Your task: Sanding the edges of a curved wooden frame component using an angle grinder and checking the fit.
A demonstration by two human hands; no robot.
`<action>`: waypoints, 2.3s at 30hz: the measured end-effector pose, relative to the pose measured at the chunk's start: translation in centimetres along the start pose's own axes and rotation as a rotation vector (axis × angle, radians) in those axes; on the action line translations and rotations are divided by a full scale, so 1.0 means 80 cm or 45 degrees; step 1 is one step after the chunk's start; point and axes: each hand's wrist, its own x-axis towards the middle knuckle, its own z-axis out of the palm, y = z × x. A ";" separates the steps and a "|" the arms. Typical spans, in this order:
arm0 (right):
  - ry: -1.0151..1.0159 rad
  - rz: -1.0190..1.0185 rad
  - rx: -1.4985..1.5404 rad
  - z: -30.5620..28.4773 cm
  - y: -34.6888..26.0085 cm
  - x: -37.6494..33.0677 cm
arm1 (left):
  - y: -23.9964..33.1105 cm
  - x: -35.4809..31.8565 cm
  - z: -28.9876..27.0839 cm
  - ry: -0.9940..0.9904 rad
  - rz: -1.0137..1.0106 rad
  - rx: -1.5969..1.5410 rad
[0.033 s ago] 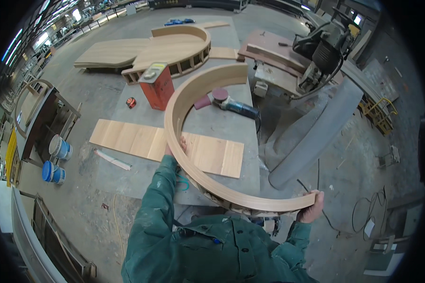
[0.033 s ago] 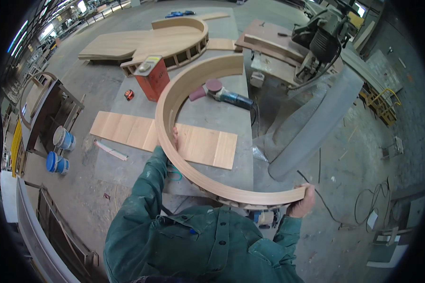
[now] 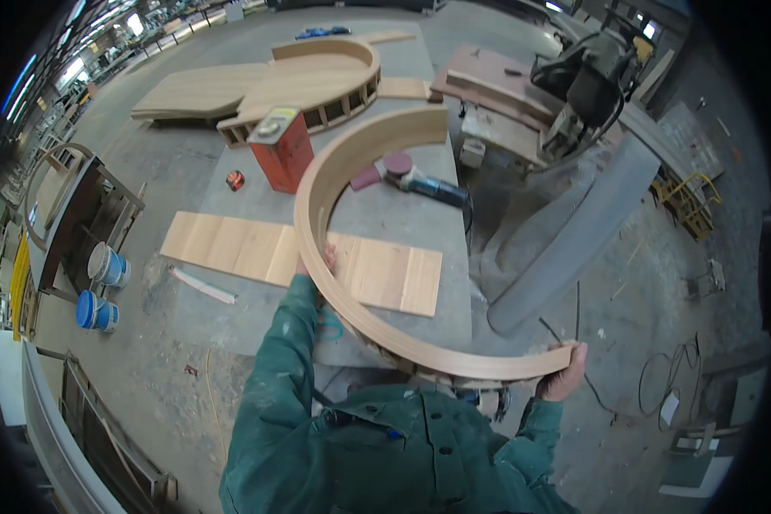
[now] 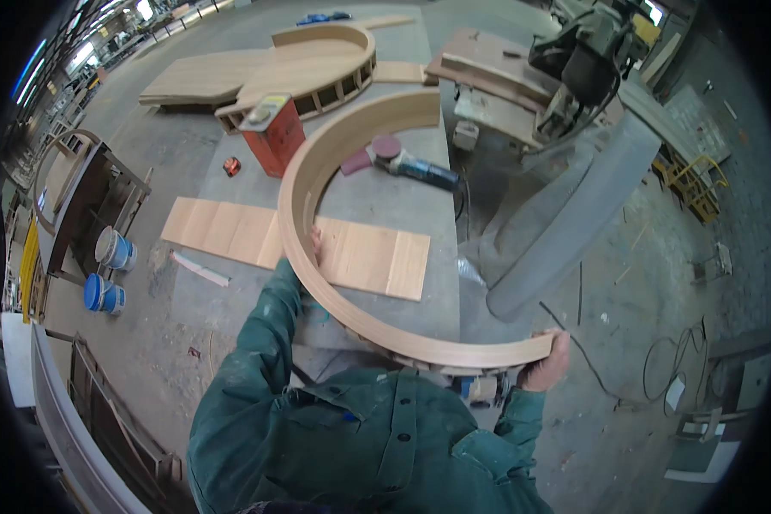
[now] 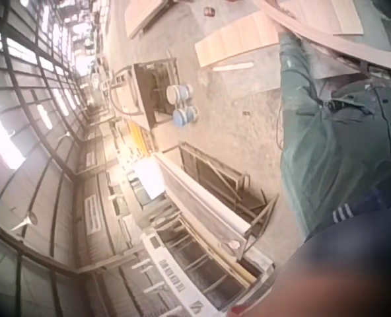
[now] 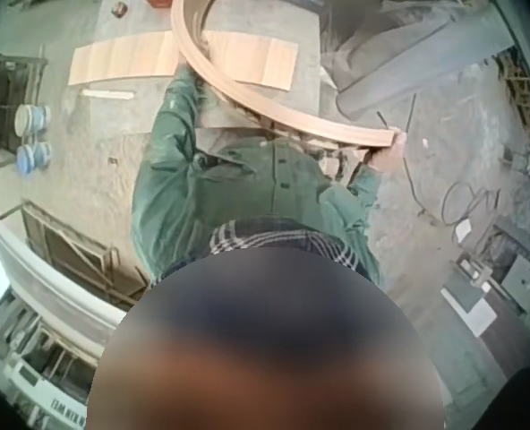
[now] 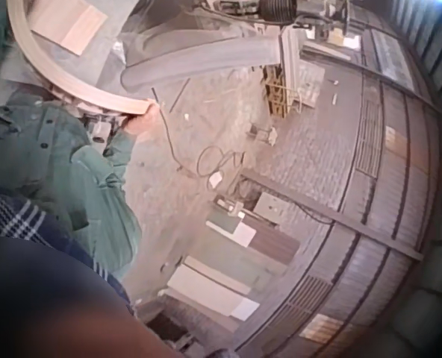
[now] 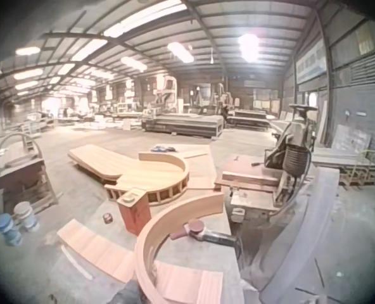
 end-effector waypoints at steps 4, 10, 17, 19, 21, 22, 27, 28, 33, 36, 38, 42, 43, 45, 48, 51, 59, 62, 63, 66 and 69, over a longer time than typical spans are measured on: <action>-0.103 0.227 0.284 0.028 0.004 -0.018 | 0.038 0.011 -0.073 -0.055 -0.054 0.155; -0.046 0.348 0.400 -0.011 0.054 -0.043 | 0.027 -0.024 -0.021 0.175 0.091 0.479; -0.139 0.367 0.448 -0.015 0.067 -0.044 | 0.019 -0.025 -0.037 0.132 0.284 0.372; -0.125 0.359 0.426 -0.011 0.078 -0.038 | 0.025 -0.017 -0.050 0.048 0.268 0.344; -0.156 0.404 0.564 0.000 0.095 -0.024 | 0.037 0.001 -0.055 0.011 0.228 0.163; -0.125 0.397 0.548 0.004 0.097 -0.019 | 0.034 0.010 -0.040 0.003 0.194 0.169; -0.229 0.507 0.545 0.062 0.110 -0.001 | 0.122 0.049 -0.079 0.116 0.245 0.393; -0.206 0.499 0.525 0.059 0.113 -0.002 | 0.109 0.049 -0.063 0.108 0.215 0.391; -0.123 0.596 0.509 0.038 0.137 -0.015 | 0.066 -0.008 0.020 0.079 0.471 0.397; -0.101 0.634 0.452 0.030 0.158 -0.021 | 0.076 -0.044 0.059 -0.026 0.311 0.343; -0.154 0.762 0.496 0.034 0.183 -0.031 | 0.099 -0.046 0.042 -0.027 0.360 0.379; -0.197 0.744 0.482 0.035 0.204 -0.044 | 0.090 -0.055 0.059 0.011 0.490 0.567; -0.201 0.755 0.499 0.035 0.202 -0.042 | 0.086 -0.061 0.062 0.004 0.492 0.587; -0.210 0.779 0.544 0.035 0.196 -0.032 | 0.075 -0.068 0.073 0.069 0.591 0.757; -0.211 0.907 0.460 0.038 0.197 -0.027 | 0.050 -0.100 0.086 0.257 0.685 0.972; -0.403 1.050 0.353 0.016 0.196 0.000 | 0.001 -0.145 0.095 0.132 1.364 2.215; -1.161 0.056 -0.403 0.210 0.219 0.201 | -0.200 -0.280 0.196 -0.509 0.934 2.560; -1.360 -0.630 -0.562 0.342 0.265 0.252 | -0.227 -0.268 0.200 -0.329 0.747 2.640; -1.310 -0.934 -0.656 0.380 0.295 0.275 | -0.227 -0.263 0.206 -0.317 0.766 2.664; -1.433 -0.865 -1.092 0.441 0.352 0.259 | -0.223 -0.261 0.209 -0.243 0.675 2.749; -1.536 -0.775 -1.458 0.521 0.339 0.270 | -0.224 -0.254 0.215 -0.236 0.647 2.780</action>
